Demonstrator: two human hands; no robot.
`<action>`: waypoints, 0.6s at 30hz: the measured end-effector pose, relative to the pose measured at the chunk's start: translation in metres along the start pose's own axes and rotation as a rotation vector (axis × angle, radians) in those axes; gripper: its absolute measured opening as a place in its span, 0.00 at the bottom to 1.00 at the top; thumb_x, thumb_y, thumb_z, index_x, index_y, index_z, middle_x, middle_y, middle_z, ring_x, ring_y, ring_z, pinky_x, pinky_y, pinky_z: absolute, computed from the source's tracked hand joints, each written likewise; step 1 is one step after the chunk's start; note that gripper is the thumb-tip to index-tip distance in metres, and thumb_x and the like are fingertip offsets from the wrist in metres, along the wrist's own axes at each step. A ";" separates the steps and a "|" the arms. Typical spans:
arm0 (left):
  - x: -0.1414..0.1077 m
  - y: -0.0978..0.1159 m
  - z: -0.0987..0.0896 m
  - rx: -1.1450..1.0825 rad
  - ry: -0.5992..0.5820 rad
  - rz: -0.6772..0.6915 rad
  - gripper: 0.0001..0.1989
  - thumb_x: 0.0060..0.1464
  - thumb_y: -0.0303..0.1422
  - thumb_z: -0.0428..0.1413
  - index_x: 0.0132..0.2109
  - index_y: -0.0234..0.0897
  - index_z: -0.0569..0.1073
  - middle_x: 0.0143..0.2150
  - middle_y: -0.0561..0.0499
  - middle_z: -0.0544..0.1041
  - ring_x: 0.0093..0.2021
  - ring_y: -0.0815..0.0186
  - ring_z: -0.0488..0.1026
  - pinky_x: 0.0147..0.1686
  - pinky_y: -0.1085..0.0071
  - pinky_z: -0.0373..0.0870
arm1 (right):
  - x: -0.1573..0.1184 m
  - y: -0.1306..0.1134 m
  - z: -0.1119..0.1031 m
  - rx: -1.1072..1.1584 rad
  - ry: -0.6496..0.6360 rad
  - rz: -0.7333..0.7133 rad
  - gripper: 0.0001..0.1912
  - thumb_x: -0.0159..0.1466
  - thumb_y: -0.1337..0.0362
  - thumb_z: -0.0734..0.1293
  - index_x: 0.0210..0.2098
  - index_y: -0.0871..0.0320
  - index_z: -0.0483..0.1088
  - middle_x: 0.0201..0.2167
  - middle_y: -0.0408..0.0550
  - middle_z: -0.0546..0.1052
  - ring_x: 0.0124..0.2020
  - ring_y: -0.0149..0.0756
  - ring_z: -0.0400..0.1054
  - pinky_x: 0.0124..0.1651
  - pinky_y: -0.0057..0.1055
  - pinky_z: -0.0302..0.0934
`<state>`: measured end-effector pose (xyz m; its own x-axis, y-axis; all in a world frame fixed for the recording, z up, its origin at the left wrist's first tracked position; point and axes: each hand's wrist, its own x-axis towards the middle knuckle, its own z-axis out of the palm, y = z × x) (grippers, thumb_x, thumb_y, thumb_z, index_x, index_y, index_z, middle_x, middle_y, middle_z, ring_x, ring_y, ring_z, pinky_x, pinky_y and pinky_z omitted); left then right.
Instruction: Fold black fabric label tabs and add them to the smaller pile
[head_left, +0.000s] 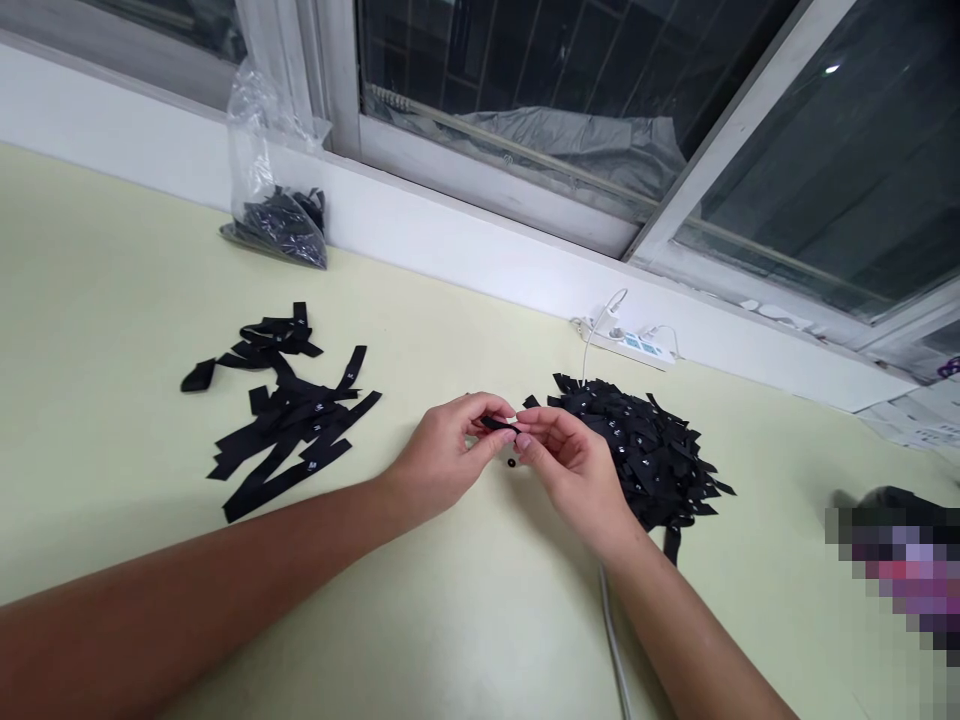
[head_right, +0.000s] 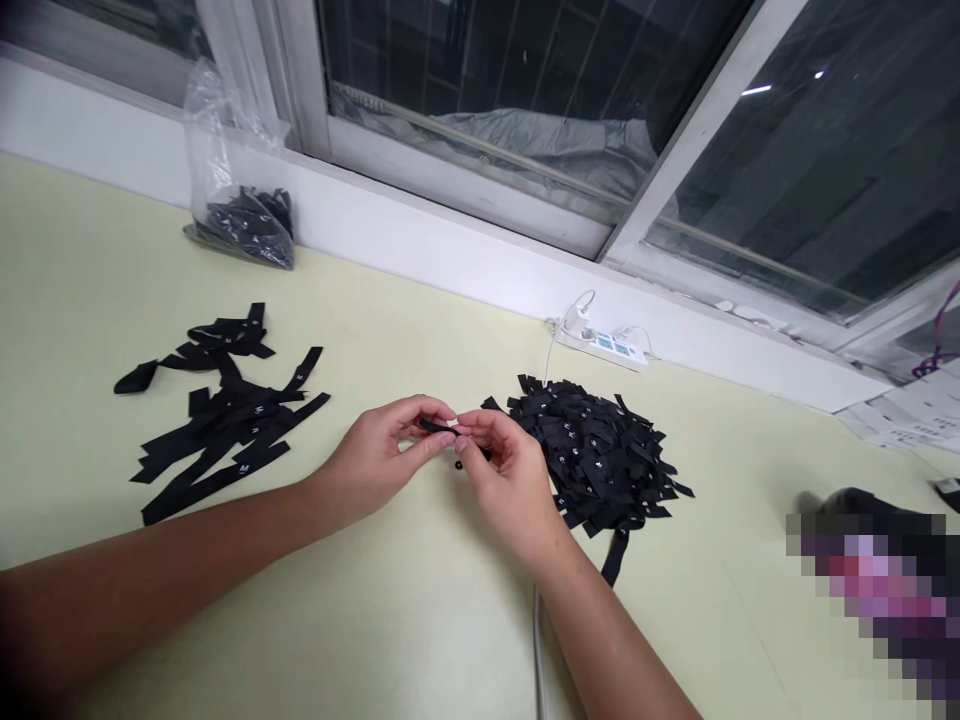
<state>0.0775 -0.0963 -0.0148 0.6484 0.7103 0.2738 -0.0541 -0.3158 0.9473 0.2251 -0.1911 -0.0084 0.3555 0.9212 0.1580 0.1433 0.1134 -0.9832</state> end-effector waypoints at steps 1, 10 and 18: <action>0.000 0.001 0.000 0.028 -0.003 -0.005 0.05 0.61 0.32 0.59 0.43 0.40 0.77 0.42 0.51 0.80 0.42 0.65 0.77 0.42 0.69 0.73 | 0.000 0.000 0.000 -0.001 0.008 0.000 0.12 0.61 0.57 0.75 0.42 0.53 0.76 0.41 0.49 0.81 0.43 0.39 0.76 0.47 0.39 0.71; 0.007 -0.008 -0.002 -0.124 0.001 -0.130 0.09 0.59 0.37 0.60 0.42 0.37 0.77 0.38 0.51 0.78 0.34 0.68 0.74 0.37 0.69 0.70 | 0.002 -0.010 -0.009 0.066 0.089 0.168 0.16 0.58 0.53 0.75 0.41 0.56 0.78 0.39 0.48 0.80 0.36 0.38 0.76 0.40 0.37 0.72; 0.008 -0.002 -0.001 -0.244 0.052 -0.145 0.09 0.55 0.36 0.63 0.39 0.35 0.77 0.34 0.51 0.77 0.33 0.69 0.72 0.36 0.70 0.69 | 0.005 -0.003 -0.014 -0.179 0.190 0.119 0.15 0.62 0.55 0.68 0.45 0.57 0.74 0.41 0.51 0.78 0.33 0.38 0.73 0.30 0.33 0.65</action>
<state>0.0820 -0.0888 -0.0142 0.6233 0.7703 0.1349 -0.1487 -0.0525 0.9875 0.2395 -0.1926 -0.0030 0.5439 0.8359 0.0738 0.2451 -0.0741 -0.9667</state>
